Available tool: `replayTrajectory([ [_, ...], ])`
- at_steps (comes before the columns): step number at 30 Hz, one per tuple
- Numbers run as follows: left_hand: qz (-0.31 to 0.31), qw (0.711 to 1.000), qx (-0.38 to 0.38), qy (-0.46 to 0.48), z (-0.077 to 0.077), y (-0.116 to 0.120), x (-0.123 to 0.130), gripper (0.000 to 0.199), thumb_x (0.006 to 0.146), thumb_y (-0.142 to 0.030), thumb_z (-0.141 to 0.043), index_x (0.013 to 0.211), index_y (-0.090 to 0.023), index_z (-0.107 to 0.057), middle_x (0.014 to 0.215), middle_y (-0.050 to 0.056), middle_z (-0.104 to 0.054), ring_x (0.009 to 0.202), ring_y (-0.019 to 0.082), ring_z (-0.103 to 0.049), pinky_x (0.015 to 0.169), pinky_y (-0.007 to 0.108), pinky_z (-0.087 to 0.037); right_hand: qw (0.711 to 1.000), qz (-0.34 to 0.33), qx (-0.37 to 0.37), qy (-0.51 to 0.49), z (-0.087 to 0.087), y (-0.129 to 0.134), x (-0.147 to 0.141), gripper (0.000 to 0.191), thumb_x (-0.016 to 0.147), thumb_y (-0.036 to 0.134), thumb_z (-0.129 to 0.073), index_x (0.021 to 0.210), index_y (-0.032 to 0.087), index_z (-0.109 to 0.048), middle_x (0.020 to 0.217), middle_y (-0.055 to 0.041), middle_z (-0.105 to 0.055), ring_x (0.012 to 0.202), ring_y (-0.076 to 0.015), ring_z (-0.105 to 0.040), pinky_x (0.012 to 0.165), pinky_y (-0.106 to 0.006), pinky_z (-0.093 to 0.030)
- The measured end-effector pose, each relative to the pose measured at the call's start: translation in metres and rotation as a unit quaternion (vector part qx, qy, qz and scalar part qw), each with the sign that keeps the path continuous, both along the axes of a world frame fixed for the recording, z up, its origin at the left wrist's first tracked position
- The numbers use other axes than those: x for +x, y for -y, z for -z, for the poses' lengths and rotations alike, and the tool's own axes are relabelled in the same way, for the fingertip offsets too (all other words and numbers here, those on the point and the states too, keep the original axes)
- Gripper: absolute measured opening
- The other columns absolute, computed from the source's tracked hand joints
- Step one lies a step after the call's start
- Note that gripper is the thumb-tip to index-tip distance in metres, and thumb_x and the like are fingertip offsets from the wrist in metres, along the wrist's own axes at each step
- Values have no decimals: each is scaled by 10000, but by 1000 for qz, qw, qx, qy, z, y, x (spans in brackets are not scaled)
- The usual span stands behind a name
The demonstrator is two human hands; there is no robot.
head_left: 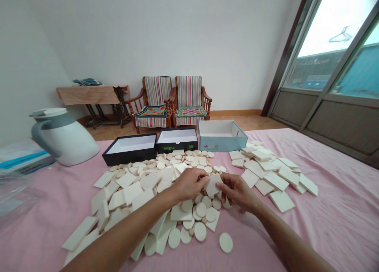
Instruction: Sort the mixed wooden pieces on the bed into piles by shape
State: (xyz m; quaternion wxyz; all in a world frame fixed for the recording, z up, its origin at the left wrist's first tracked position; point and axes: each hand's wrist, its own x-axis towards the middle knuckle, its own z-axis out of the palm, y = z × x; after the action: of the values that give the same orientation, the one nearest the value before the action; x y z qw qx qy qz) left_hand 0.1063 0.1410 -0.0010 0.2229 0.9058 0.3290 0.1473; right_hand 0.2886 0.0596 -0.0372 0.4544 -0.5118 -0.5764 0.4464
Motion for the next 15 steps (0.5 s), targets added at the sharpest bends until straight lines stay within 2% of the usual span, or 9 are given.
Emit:
replayTrajectory([
  [2, -39, 998, 40, -16, -5, -20, -5, 253, 907, -306, -492, 1008, -198, -698, 1005, 50, -716, 943, 198, -651, 837, 273, -478, 998, 54, -17, -11, 2, -5, 12, 362, 747, 518, -650, 692, 170, -567, 506, 13, -591, 383, -99, -535, 347, -176, -382],
  [4, -96, 992, 72, -45, -11, -47, -14, 272, 905, -279, -499, 1086, -170, -671, 1095, 93, -681, 1035, 235, -617, 918, 326, -449, 987, 152, -19, -42, 3, -11, 31, 385, 721, 530, -671, 675, 162, -569, 468, 1, -587, 358, -96, -511, 346, -184, -393],
  [6, -147, 981, 96, -82, -14, -73, -23, 268, 900, -266, -519, 1092, -145, -661, 1103, 123, -661, 1077, 270, -593, 957, 375, -432, 958, 264, 7, -108, 3, -16, 54, 356, 697, 488, -708, 694, 153, -587, 522, -25, -632, 389, -99, -532, 359, -187, -419],
  [8, -180, 970, 108, -121, -14, -92, -29, 237, 913, -273, -526, 1060, -145, -660, 1100, 125, -647, 1106, 272, -572, 976, 401, -425, 915, 347, 55, -200, 2, -20, 75, 291, 691, 411, -728, 745, 153, -604, 659, -52, -694, 481, -111, -593, 406, -185, -469],
  [10, -206, 960, 110, -158, -12, -103, -31, 250, 922, -307, -546, 1105, -151, -617, 1140, 106, -615, 1076, 245, -581, 932, 424, -468, 878, 385, 92, -269, 2, -22, 89, 247, 700, 355, -718, 804, 155, -616, 820, -74, -726, 578, -123, -641, 457, -189, -512],
  [11, -218, 954, 108, -175, -10, -106, -31, 275, 923, -322, -555, 1138, -155, -591, 1162, 97, -598, 1053, 232, -588, 900, 428, -492, 870, 391, 98, -284, 2, -22, 92, 243, 708, 345, -709, 836, 156, -624, 887, -84, -728, 606, -126, -652, 464, -191, -520],
  [13, -241, 944, 101, -203, -5, -110, -27, 326, 919, -339, -568, 1191, -159, -548, 1192, 89, -574, 1019, 217, -597, 851, 425, -522, 879, 383, 81, -274, 2, -21, 92, 273, 717, 354, -702, 897, 157, -642, 945, -94, -723, 612, -128, -656, 434, -187, -505],
  [15, -261, 935, 93, -221, -2, -112, -22, 331, 919, -336, -568, 1196, -156, -546, 1189, 92, -574, 1014, 218, -599, 844, 419, -525, 901, 361, 52, -235, 4, -21, 84, 318, 701, 382, -720, 911, 153, -652, 879, -88, -722, 573, -124, -642, 392, -177, -470],
])
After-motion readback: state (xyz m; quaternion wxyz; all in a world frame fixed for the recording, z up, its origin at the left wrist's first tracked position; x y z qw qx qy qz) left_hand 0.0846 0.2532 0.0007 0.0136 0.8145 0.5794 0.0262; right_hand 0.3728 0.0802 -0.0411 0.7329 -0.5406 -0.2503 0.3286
